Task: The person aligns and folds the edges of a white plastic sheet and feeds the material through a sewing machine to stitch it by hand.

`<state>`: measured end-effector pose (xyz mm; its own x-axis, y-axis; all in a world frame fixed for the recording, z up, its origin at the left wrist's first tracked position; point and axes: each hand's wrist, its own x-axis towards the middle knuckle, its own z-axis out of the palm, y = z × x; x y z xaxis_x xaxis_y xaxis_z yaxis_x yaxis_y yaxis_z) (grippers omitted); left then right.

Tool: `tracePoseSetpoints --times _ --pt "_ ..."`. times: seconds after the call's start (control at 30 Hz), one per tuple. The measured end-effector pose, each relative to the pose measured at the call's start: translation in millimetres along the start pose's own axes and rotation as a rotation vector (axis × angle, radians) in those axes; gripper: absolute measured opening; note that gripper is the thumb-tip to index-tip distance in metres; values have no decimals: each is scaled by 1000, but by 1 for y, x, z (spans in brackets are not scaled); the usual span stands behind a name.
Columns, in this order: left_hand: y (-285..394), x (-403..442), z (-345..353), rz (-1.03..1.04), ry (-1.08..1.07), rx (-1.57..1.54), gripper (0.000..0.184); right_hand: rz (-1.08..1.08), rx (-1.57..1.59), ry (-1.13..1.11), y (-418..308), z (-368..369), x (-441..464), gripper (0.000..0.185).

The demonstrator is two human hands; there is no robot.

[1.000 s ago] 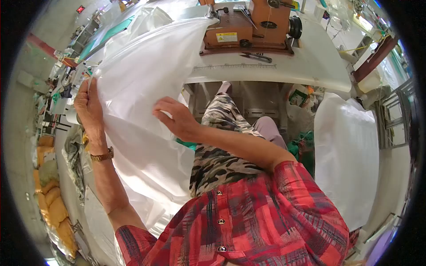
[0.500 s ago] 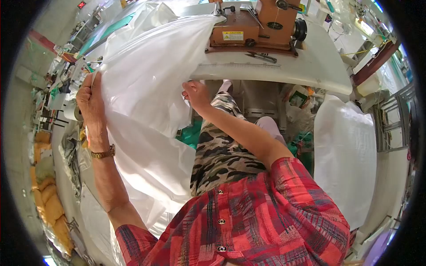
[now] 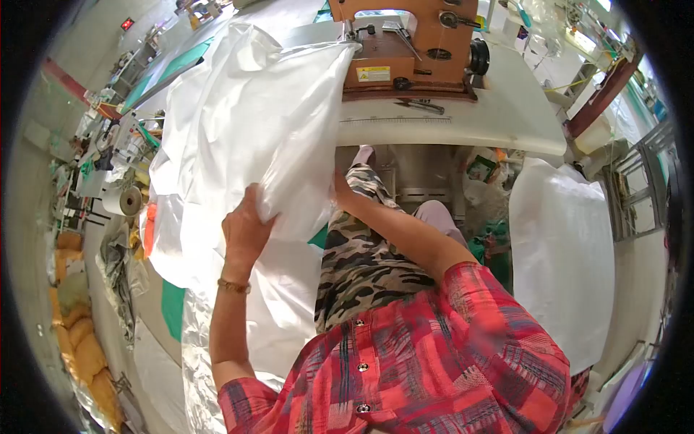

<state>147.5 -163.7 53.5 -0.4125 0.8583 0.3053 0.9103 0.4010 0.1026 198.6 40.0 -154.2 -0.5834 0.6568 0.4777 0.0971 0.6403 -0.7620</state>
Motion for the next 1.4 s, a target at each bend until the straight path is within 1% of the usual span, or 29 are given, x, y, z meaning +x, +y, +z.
tracePoseSetpoints --times 0.07,0.1,0.13,0.17,0.2,0.23,0.3,0.37,0.4,0.47,0.53,0.57,0.6,0.63,0.67,0.7,0.77,0.83,0.9,0.93,0.97,1.03,1.1,1.13,1.2,1.23,1.3,1.33,1.4 --pt "-49 7 41 -62 -75 265 40 38 66 -84 4 -39 -15 29" --pt "-67 11 42 -39 89 284 36 51 98 -128 9 -67 -29 29" --pt "-77 19 32 -109 156 278 33 62 133 -176 1 -74 -26 29" --pt "-80 27 16 -90 204 338 24 154 342 -140 1 -99 -35 37" --pt "-84 36 5 -66 223 385 19 185 237 -201 9 -130 -38 39" --pt "-86 43 -3 -42 243 432 15 206 298 -219 2 -165 -41 37" --pt "-83 48 -14 -52 234 452 13 224 355 -242 -44 -223 -45 35" --pt "-79 49 -16 -69 226 465 11 229 569 -296 -86 -259 -53 28" --pt "-79 47 -15 -68 215 451 12 228 565 -303 -83 -257 -59 28" --pt "-78 42 -15 -67 207 441 13 458 794 -306 -68 -239 -70 22" --pt "-73 36 -13 -121 104 361 24 398 788 -334 -61 -209 -79 23" --pt "-67 31 -14 -131 106 365 24 360 788 -355 -60 -194 -83 24" --pt "-58 25 -15 -81 164 232 33 361 793 -363 -59 -180 -85 24" --pt "-49 19 -15 -26 221 99 43 431 899 -228 -60 -166 -86 24" --pt "-41 13 -15 -57 262 59 53 497 1000 -89 -60 -159 -87 23" --pt "-35 9 -16 -57 267 66 53 490 1006 -90 -60 -157 -88 23" --pt "-22 1 -22 -5 287 -180 48 395 937 -64 -61 -151 -91 25" --pt "5 -5 -28 6 300 -246 42 405 838 -65 -50 -148 -90 25" --pt "30 -12 -33 -157 137 -595 39 424 729 -62 -46 -161 -93 25" --pt "36 -13 -35 -105 189 -600 34 398 734 -64 -61 -176 -88 25" --pt "30 -28 -11 -40 127 -276 25 372 739 -67 -80 -194 -83 25" --pt "37 -39 -2 311 122 -208 20 433 788 25 -135 -240 -81 24" --pt "42 -46 9 315 84 -204 21 373 854 55 -109 -259 -82 21" --pt "45 -43 16 338 62 -199 21 362 848 42 -70 -258 -88 21" --pt "46 -46 29 290 67 -213 23 419 542 39 13 -241 -110 17" --pt "48 -47 31 258 63 -224 25 426 539 28 13 -245 -108 17" --pt "56 -46 31 234 128 -274 26 393 -53 -112 14 -250 -86 12" --pt "61 -50 28 217 181 -323 26 402 -45 -132 -8 -251 -74 12" --pt "75 -52 9 137 137 -378 25 -167 -263 376 -73 -252 -47 16"
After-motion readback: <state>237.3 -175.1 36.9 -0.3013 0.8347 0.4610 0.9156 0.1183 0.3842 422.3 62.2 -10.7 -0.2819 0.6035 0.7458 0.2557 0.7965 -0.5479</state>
